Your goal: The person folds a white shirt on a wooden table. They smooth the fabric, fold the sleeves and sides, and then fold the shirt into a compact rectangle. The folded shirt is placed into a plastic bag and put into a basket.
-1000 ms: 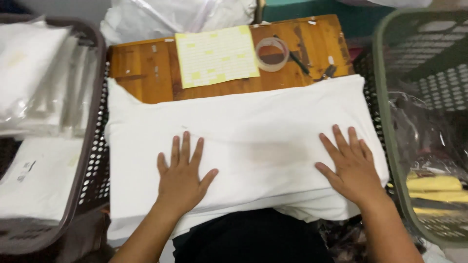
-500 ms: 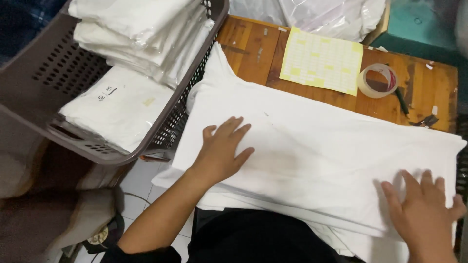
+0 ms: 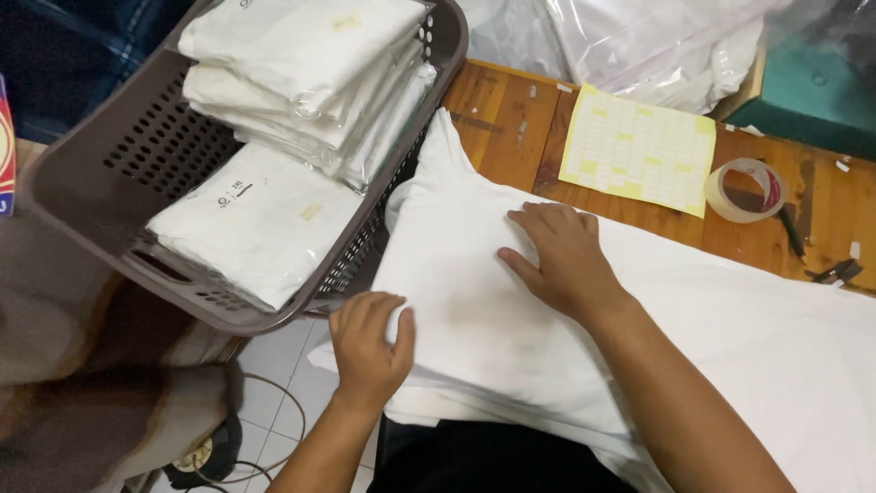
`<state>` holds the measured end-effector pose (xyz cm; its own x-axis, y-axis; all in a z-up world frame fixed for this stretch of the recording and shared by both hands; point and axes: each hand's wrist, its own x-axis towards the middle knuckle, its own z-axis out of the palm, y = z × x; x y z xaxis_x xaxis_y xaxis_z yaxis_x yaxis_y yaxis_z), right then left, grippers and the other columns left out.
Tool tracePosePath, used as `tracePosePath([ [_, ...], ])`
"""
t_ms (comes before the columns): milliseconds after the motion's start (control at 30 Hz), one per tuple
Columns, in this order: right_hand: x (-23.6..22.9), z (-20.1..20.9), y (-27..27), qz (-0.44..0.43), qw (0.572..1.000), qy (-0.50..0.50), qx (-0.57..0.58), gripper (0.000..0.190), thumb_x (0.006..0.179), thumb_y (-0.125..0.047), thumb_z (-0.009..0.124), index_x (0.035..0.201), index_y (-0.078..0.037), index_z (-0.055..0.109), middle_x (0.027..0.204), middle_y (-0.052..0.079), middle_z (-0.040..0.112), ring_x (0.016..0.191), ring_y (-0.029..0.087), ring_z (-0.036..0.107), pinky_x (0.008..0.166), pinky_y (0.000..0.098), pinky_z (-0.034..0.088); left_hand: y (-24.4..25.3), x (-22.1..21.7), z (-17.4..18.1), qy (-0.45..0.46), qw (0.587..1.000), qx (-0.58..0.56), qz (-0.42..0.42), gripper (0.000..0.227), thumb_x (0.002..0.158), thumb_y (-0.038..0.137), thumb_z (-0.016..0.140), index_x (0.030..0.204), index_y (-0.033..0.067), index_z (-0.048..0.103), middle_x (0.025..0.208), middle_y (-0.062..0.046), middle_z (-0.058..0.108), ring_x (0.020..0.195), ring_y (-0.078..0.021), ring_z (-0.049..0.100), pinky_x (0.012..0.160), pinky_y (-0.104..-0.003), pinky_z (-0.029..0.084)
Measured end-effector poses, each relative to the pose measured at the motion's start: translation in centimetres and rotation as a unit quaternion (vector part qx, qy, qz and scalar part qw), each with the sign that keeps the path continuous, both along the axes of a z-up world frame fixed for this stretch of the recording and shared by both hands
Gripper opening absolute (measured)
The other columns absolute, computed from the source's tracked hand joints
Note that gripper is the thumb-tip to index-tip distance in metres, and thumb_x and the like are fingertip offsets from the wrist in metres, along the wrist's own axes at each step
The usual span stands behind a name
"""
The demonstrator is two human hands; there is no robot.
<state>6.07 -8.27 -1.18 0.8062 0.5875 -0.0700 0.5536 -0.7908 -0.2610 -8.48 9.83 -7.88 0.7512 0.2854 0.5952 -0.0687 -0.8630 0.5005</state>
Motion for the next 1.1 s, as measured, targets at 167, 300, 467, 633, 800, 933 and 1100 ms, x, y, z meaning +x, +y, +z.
tracePosePath([
  [167,2.7,-1.7,2.3,-0.005,0.998,0.008,0.06,0.042,0.08,-0.032,0.055,0.116,-0.011,0.052,0.114,0.013,0.052,0.112,0.025,0.045,0.094,0.0419,0.031,0.4,1.2,-1.2,-0.071,0.997,0.027,0.024,0.015,0.078,0.025,0.05,0.079,0.0155,0.062,0.069,0.003,0.055,0.071,-0.0164,0.053,0.068,-0.03,0.029],
  [300,5.4,-3.6,4.5,0.01,0.989,-0.03,0.145,0.045,0.079,-0.03,0.06,0.115,-0.004,0.052,0.108,0.016,0.052,0.105,0.03,0.046,0.089,0.0403,0.034,0.5,1.3,-1.3,-0.069,0.997,0.031,0.021,0.018,0.078,0.028,0.05,0.079,0.0157,0.063,0.067,0.003,0.056,0.069,-0.0166,0.053,0.067,-0.03,0.03],
  [467,7.0,-3.7,8.2,-0.027,0.984,0.016,0.174,0.05,0.078,-0.025,0.06,0.118,0.002,0.048,0.108,0.02,0.051,0.106,0.034,0.046,0.09,0.0415,0.036,0.5,1.3,1.6,0.059,0.998,0.005,0.002,0.017,0.075,0.028,0.056,0.084,0.0147,0.063,0.071,0.001,0.057,0.075,-0.0184,0.053,0.069,-0.033,0.028],
  [633,7.6,-2.9,11.1,-0.063,0.978,0.05,0.193,0.054,0.078,-0.017,0.061,0.122,0.006,0.041,0.113,0.027,0.046,0.11,0.04,0.044,0.093,0.045,0.036,1.2,3.8,6.4,0.254,0.962,-0.093,-0.04,0.03,0.078,0.027,0.058,0.097,0.0041,0.06,0.093,-0.014,0.056,0.097,-0.0303,0.048,0.077,-0.04,0.03],
  [800,9.7,-5.2,11.8,-0.144,0.964,0.135,0.176,0.051,0.076,-0.018,0.057,0.122,0.001,0.043,0.111,0.022,0.05,0.107,0.036,0.05,0.087,0.0435,0.043,2.1,8.1,9.3,0.36,0.868,-0.323,-0.108,0.06,0.087,0.023,0.044,0.127,-0.0156,0.02,0.13,-0.039,0.019,0.124,-0.0496,0.017,0.1,-0.054,0.015],
  [933,9.0,-3.9,11.4,-0.13,0.955,0.141,0.227,0.03,0.073,-0.017,0.057,0.1,-0.007,0.062,0.088,0.012,0.063,0.088,0.029,0.061,0.071,0.0371,0.05,3.6,10.2,7.2,0.399,0.831,-0.379,-0.081,0.066,0.089,0.033,0.036,0.133,-0.0081,0.01,0.136,-0.033,0.011,0.129,-0.0407,0.01,0.105,-0.047,0.006],
  [1100,7.0,0.1,8.1,0.029,0.847,0.219,0.484,0.015,0.071,-0.004,0.053,0.082,-0.005,0.062,0.068,0.005,0.055,0.069,0.013,0.05,0.065,0.0264,0.044,3.3,11.1,7.2,0.401,0.817,-0.403,-0.102,0.07,0.088,0.039,0.033,0.135,-0.0037,0.003,0.139,-0.028,0.002,0.131,-0.0352,0.004,0.106,-0.044,0.002],
])
